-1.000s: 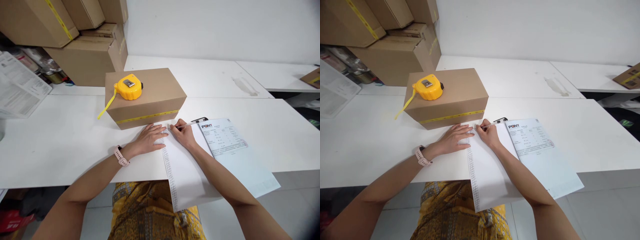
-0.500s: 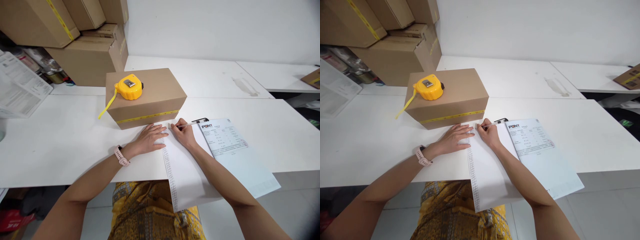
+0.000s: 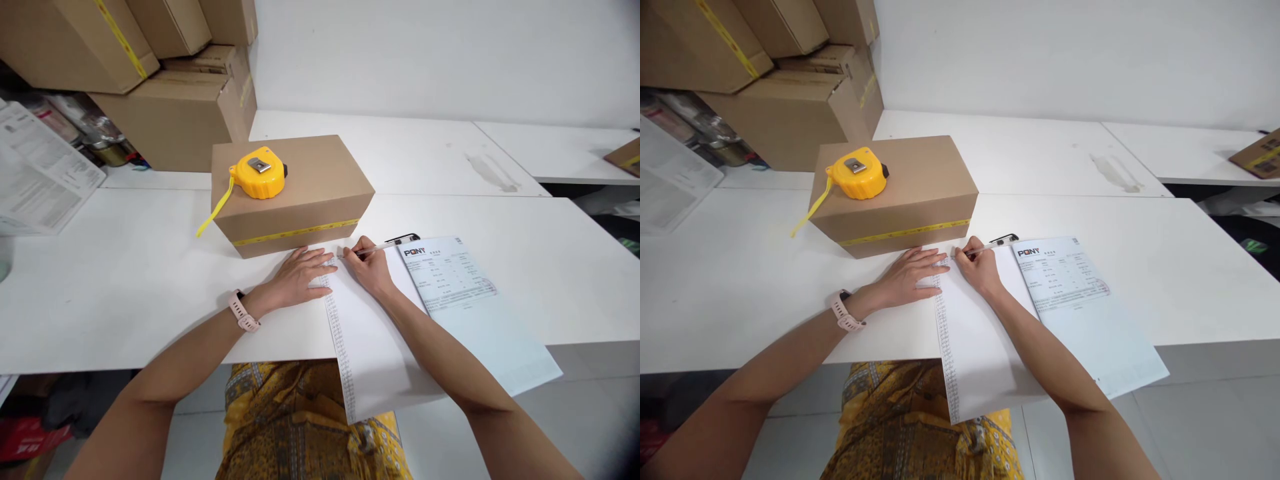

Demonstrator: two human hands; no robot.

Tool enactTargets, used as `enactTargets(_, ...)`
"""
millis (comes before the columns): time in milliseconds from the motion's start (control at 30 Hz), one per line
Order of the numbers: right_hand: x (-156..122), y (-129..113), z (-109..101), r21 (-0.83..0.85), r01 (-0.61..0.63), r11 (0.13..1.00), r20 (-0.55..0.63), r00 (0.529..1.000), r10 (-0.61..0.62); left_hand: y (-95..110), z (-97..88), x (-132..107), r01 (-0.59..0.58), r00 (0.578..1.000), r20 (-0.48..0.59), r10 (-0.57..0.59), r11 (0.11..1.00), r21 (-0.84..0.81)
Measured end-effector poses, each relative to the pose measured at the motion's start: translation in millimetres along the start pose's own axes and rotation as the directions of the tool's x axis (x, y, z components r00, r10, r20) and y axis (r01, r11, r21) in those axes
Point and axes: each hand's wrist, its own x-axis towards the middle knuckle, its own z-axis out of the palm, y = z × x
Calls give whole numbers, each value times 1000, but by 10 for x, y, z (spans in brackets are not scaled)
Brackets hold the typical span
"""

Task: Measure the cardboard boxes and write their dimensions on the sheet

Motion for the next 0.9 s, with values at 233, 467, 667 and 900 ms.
enactTargets(233, -1, 19, 0, 3, 20, 1000, 6, 1000, -20, 9, -11, 3, 9, 1000, 6, -9, 1000, 7)
enactTargets(467, -4, -4, 2, 23, 8, 1000, 11, 1000, -9, 6, 0, 4, 1, 1000, -5, -1, 1000, 6)
enactTargets(667, 2, -9, -2, 5, -23, 1000, -23, 999, 23, 21, -19, 6, 15, 1000, 15, -15, 1000, 4)
enactTargets(900, 12, 2, 5, -8, 16, 1000, -13, 1000, -16, 18, -13, 15, 20, 1000, 19, -20, 1000, 10)
